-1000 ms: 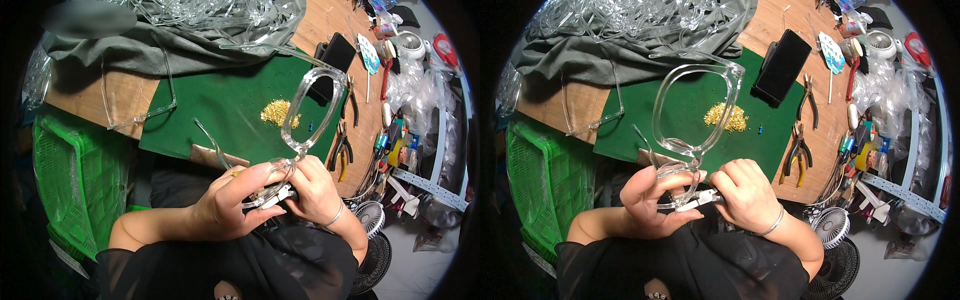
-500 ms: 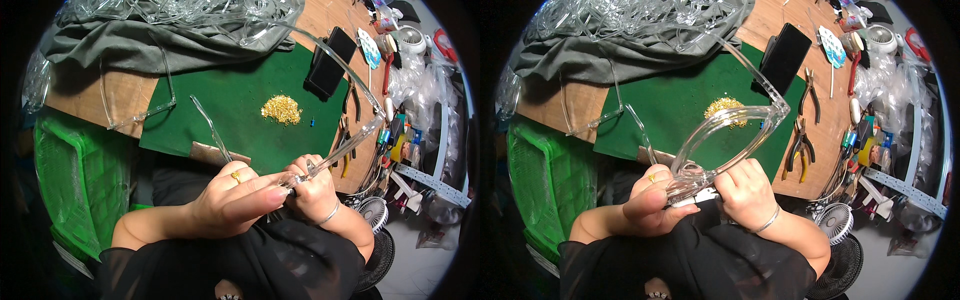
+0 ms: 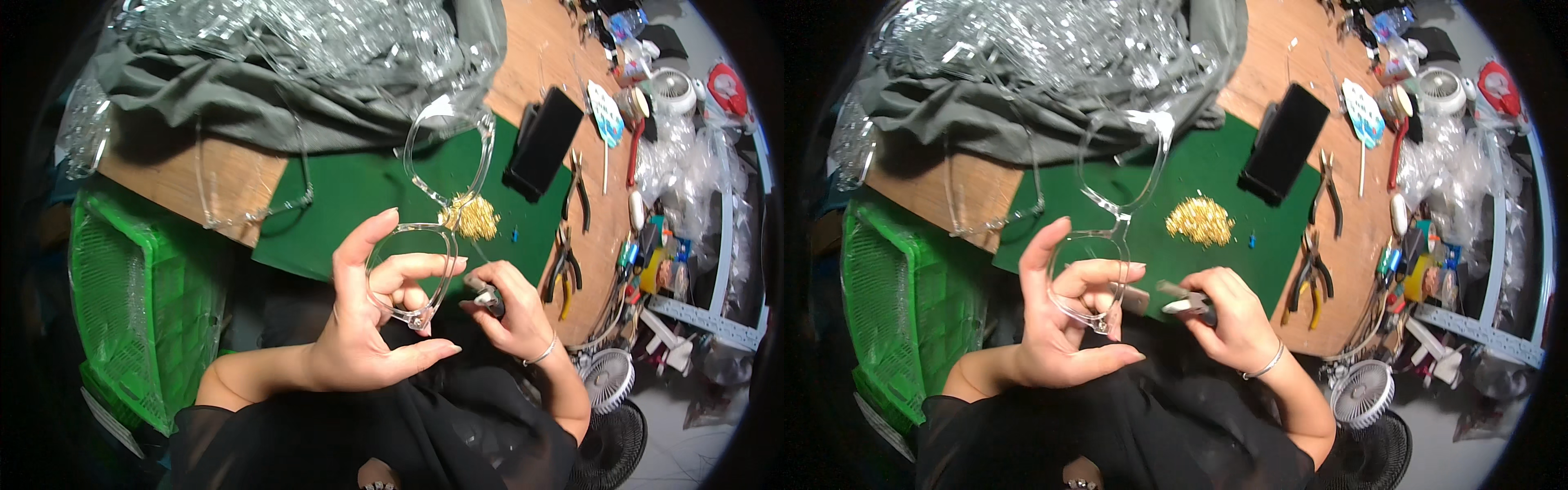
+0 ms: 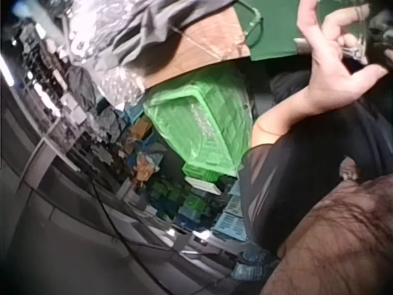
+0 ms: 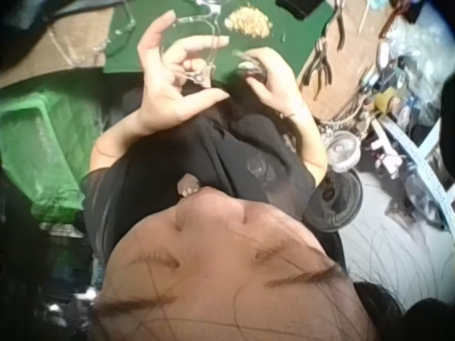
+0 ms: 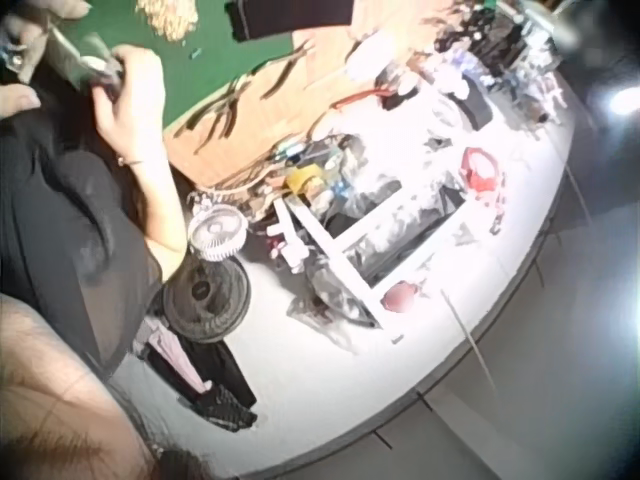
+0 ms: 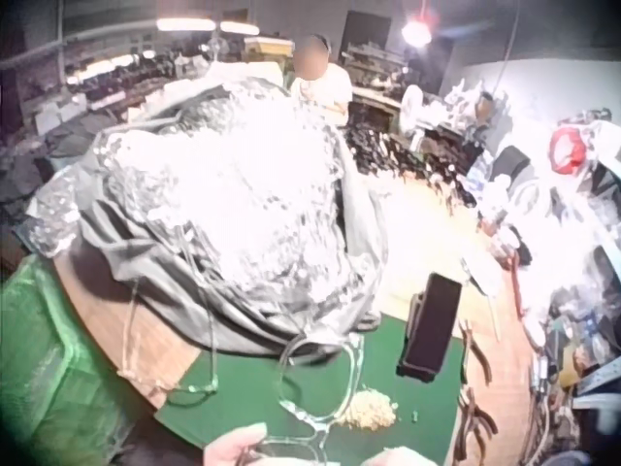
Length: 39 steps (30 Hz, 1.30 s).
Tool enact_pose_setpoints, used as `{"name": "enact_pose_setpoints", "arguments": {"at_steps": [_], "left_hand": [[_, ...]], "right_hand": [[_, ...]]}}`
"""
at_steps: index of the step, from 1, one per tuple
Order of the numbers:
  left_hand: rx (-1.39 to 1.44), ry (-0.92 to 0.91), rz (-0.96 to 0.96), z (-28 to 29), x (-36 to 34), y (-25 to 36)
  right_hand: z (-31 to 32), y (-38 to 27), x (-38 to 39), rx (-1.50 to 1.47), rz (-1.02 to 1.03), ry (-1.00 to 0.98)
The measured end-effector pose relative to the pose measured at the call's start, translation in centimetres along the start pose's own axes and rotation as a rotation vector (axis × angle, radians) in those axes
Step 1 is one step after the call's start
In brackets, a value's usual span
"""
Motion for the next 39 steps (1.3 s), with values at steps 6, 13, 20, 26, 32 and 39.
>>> {"name": "enact_pose_setpoints", "arguments": {"at_steps": [6,13,20,26,32,39], "left_hand": [[0.396,0.122,0.208,0.5,-0.5,0.7],[0.464,0.167,0.241,0.8,-0.5,1.3],[0.468,0.166,0.244,0.7,-0.9,1.6],[0.470,0.152,0.225,0.3,-1.0,1.6],[0.466,0.140,0.220,0.3,-1.1,1.6],[0.487,0.161,0.228,0.1,-1.2,1.7]], "right_hand": [[-3.6,3.3,-0.1,0.107,-0.072,0.140],[-3.2,3.6,-0.5,0.058,-0.112,0.099],[-3.2,3.5,-0.4,0.078,-0.110,0.081],[-3.1,3.5,-0.6,0.092,-0.136,0.043],[-3.0,3.3,-0.4,0.092,-0.108,0.073],[-3.0,3.8,-0.3,0.056,-0.120,0.095]]}}
Point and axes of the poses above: each hand's wrist, its own x-axis away from the middle knuckle, its own z-axis out of the back of the hand, y = z × x, the point moved 4 cm from there along -x, towards the middle knuckle, and after that the axes turned 3 degrees about x, right-handed, at the moved point
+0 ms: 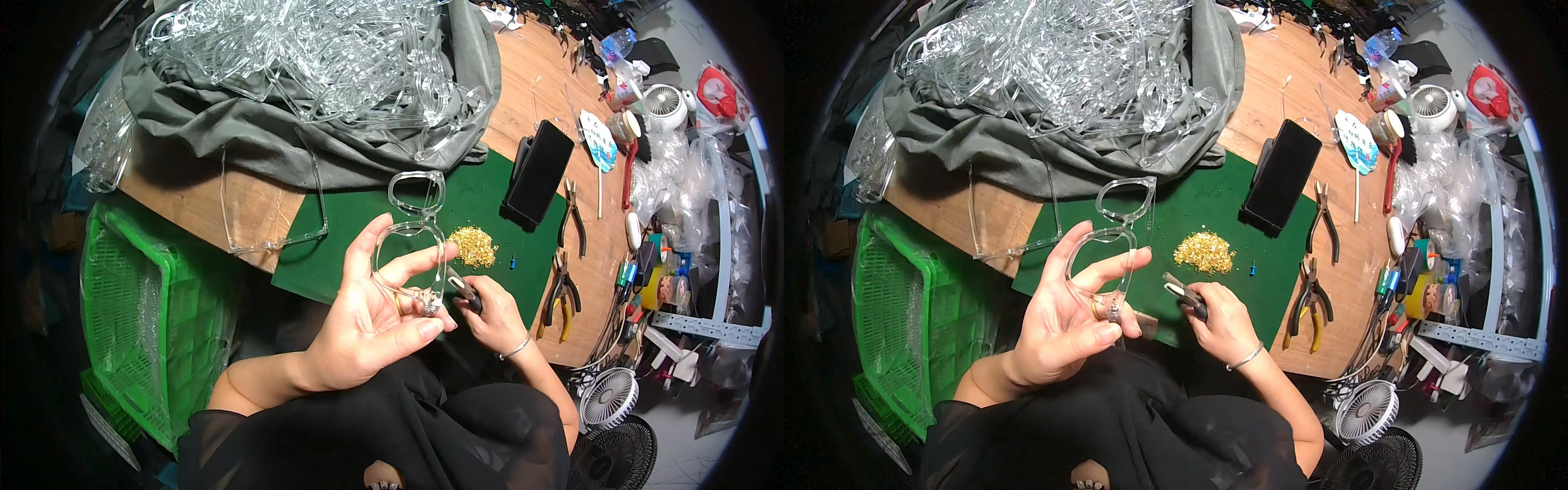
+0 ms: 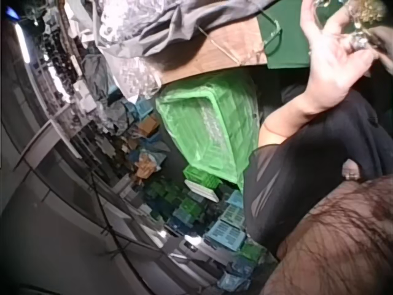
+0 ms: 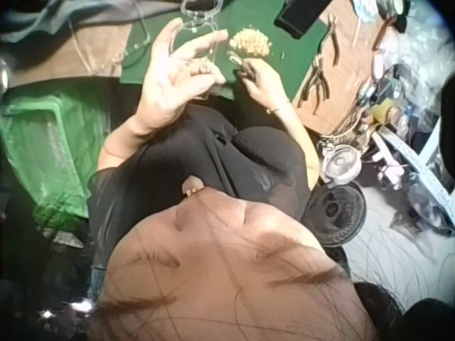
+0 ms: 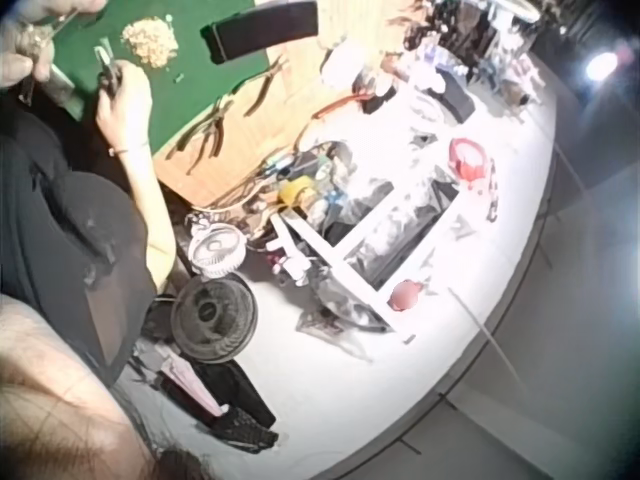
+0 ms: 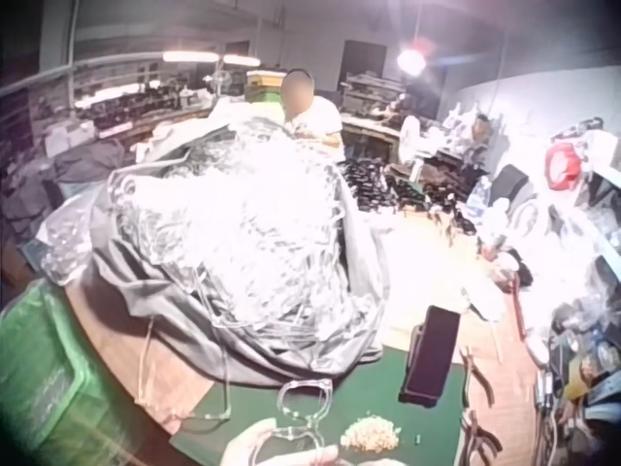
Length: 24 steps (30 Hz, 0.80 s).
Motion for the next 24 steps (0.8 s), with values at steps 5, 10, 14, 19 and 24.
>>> {"name": "enact_pose_setpoints", "arguments": {"at_steps": [5,10,14,19,24], "left_hand": [[0.023,0.016,0.006,-0.4,0.0,0.1],[0.022,0.031,0.042,-0.5,-0.2,0.2],[0.026,0.066,0.046,-0.6,-0.2,0.1],[-0.145,0.046,-0.002,-0.2,-0.3,0.5],[-0.524,-0.085,-0.185,0.3,0.1,0.2]], "right_hand": [[0.5,0.6,-0.1,-0.065,-0.076,0.000],[0.8,1.1,0.0,-0.090,-0.132,0.004],[0.7,1.1,-0.1,-0.104,-0.123,0.008],[0.4,1.0,0.1,-0.080,-0.099,0.028],[0.4,0.0,0.6,0.009,0.020,0.023]]}}
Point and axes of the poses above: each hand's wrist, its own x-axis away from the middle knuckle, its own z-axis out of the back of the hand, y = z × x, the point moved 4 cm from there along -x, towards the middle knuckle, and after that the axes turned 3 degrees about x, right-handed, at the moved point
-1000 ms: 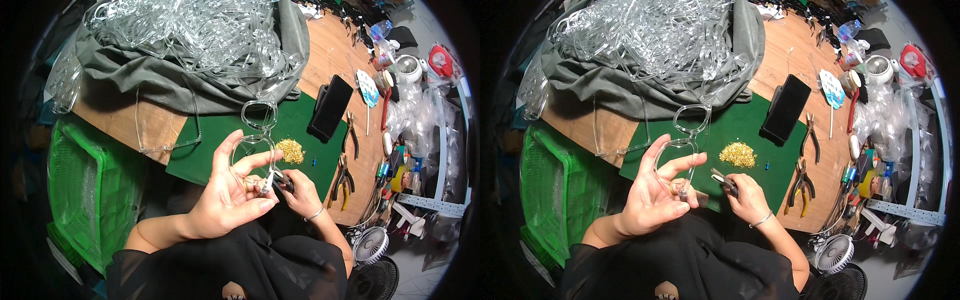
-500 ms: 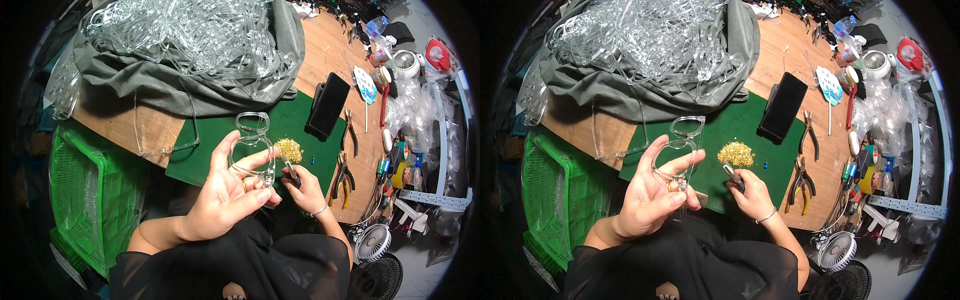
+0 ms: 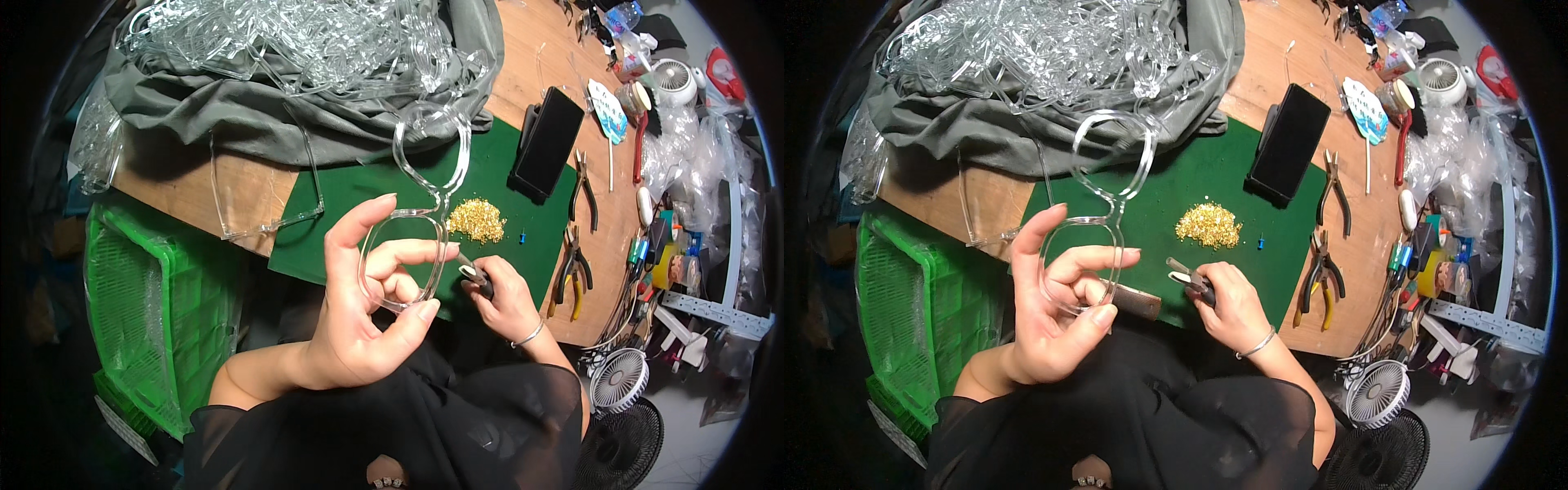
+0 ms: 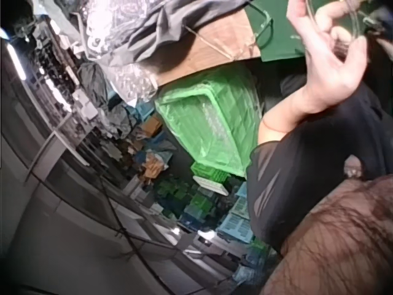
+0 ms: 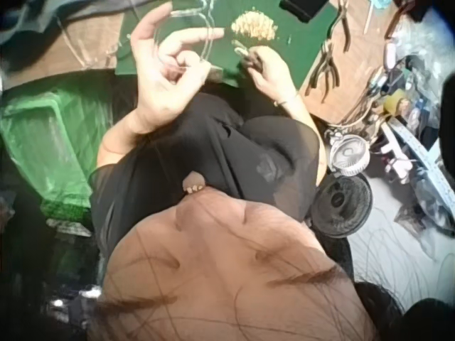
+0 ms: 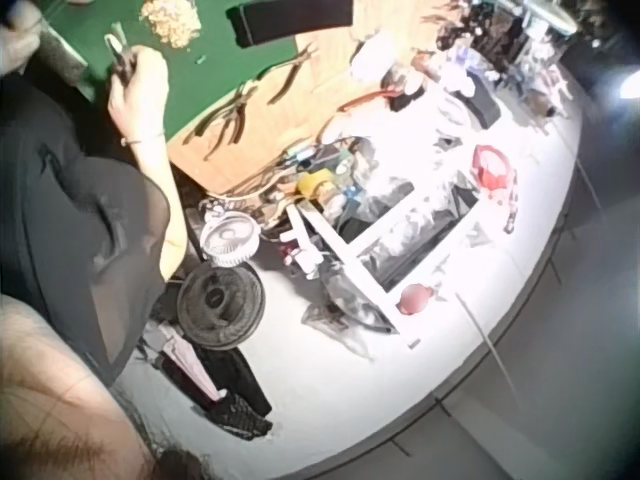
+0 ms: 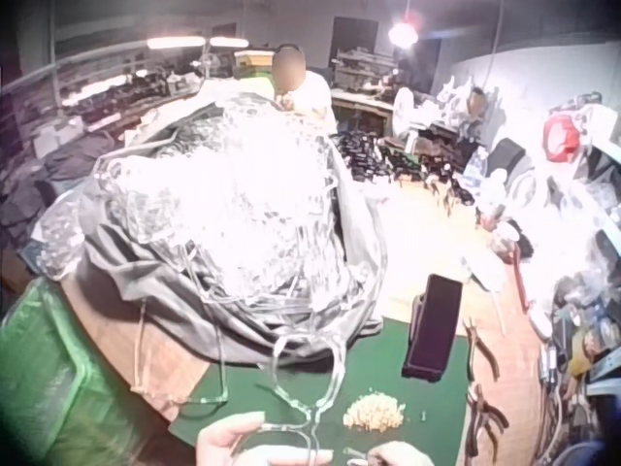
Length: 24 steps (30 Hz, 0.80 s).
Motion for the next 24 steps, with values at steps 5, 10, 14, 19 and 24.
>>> {"name": "enact_pose_setpoints", "arguments": {"at_steps": [5,10,14,19,24], "left_hand": [[-0.219,-0.029,-0.092,-0.1,0.1,-0.7],[-0.265,-0.010,-0.118,0.1,0.1,-1.9],[-0.344,0.010,-0.119,0.3,0.2,-2.0],[-0.325,0.038,-0.099,0.5,0.1,-2.8],[-0.140,0.105,-0.027,1.6,0.0,-2.5]], "right_hand": [[0.2,0.1,0.3,-0.046,-0.088,-0.035],[-1.1,-0.7,-0.7,0.415,0.033,-0.020],[-2.6,0.0,-0.5,0.561,0.033,0.014],[-2.1,-0.2,-0.1,0.469,0.029,-0.020],[-1.5,0.0,0.8,0.382,0.000,-0.091]]}}
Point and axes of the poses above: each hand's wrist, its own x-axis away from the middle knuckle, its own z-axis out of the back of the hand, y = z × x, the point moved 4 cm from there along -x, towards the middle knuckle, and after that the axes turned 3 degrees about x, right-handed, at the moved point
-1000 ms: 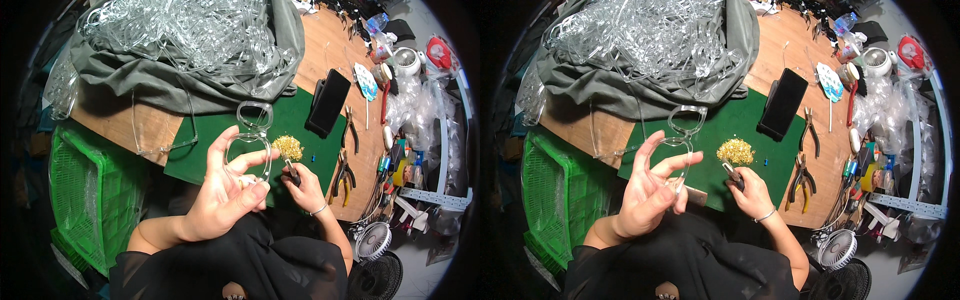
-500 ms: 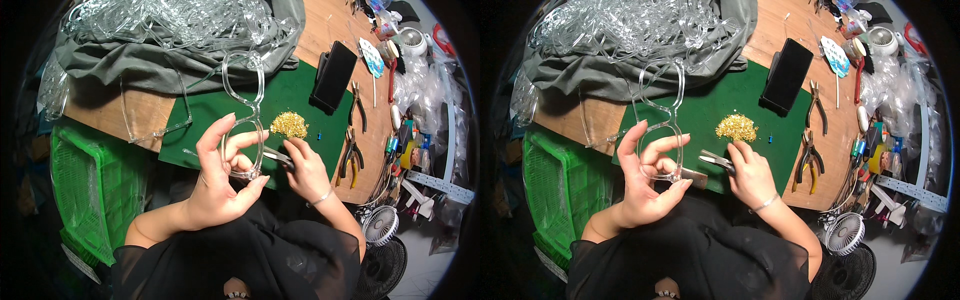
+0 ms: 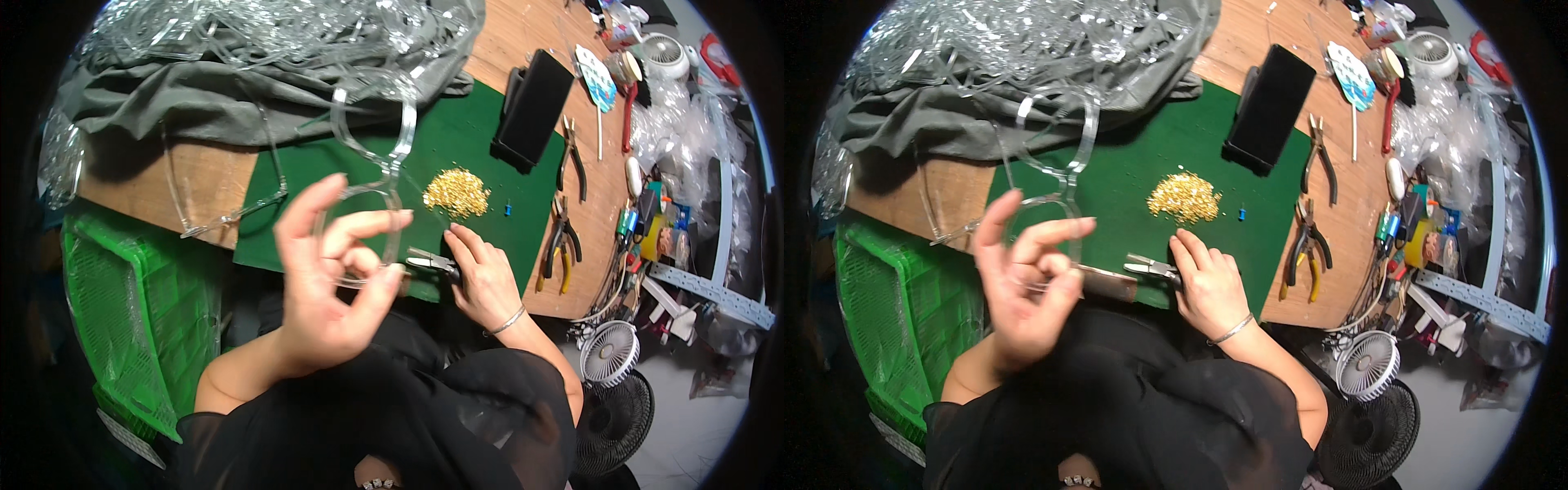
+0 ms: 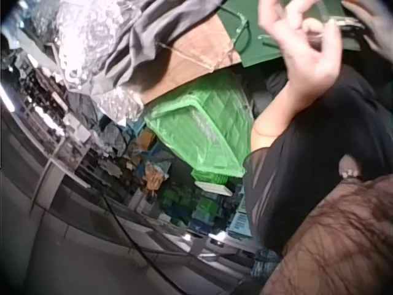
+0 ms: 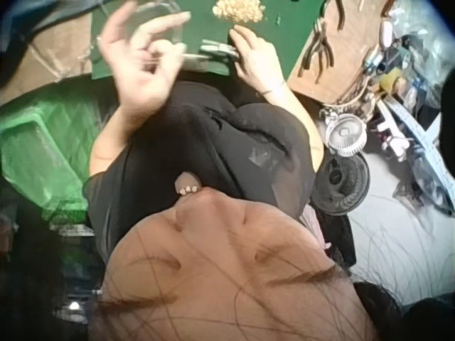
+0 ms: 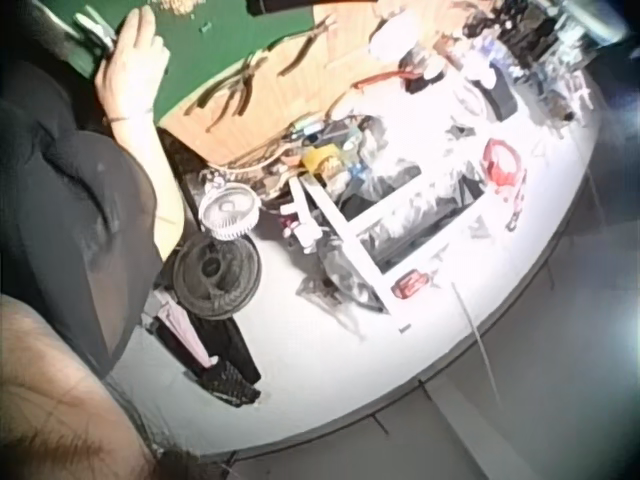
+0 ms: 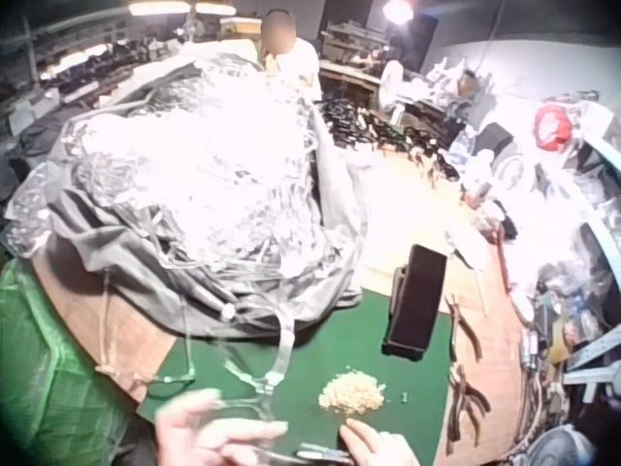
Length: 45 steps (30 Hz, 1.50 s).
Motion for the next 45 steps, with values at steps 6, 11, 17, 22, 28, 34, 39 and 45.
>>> {"name": "enact_pose_setpoints", "arguments": {"at_steps": [6,11,17,22,28,34,39,45], "left_hand": [[0.301,0.077,0.147,-0.4,-0.4,0.8],[0.283,0.153,0.284,-1.0,-0.3,1.4],[0.672,-0.015,0.270,0.1,-0.3,1.5],[1.148,-0.113,0.291,-0.2,-1.3,1.1],[1.109,-0.077,0.068,1.3,-4.8,3.3],[0.429,0.238,-0.525,1.3,-4.9,7.2],[0.115,0.374,-0.537,0.1,-2.1,7.0],[-0.052,0.339,-0.521,1.1,-0.8,5.9]], "right_hand": [[1.8,2.7,-1.1,-0.210,-0.143,0.208],[-0.9,3.7,-2.1,-0.190,-0.229,0.193],[-1.2,3.1,-2.6,-0.213,-0.168,0.191],[-0.7,3.7,-2.2,-0.278,-0.202,0.254],[0.8,3.7,-1.4,-0.311,-0.212,0.344],[2.7,-4.6,-0.1,-1.692,-0.153,-0.075],[1.0,-11.4,-0.9,-2.002,0.050,-0.568],[-0.8,-12.2,-1.3,-2.101,0.095,-0.775]]}}
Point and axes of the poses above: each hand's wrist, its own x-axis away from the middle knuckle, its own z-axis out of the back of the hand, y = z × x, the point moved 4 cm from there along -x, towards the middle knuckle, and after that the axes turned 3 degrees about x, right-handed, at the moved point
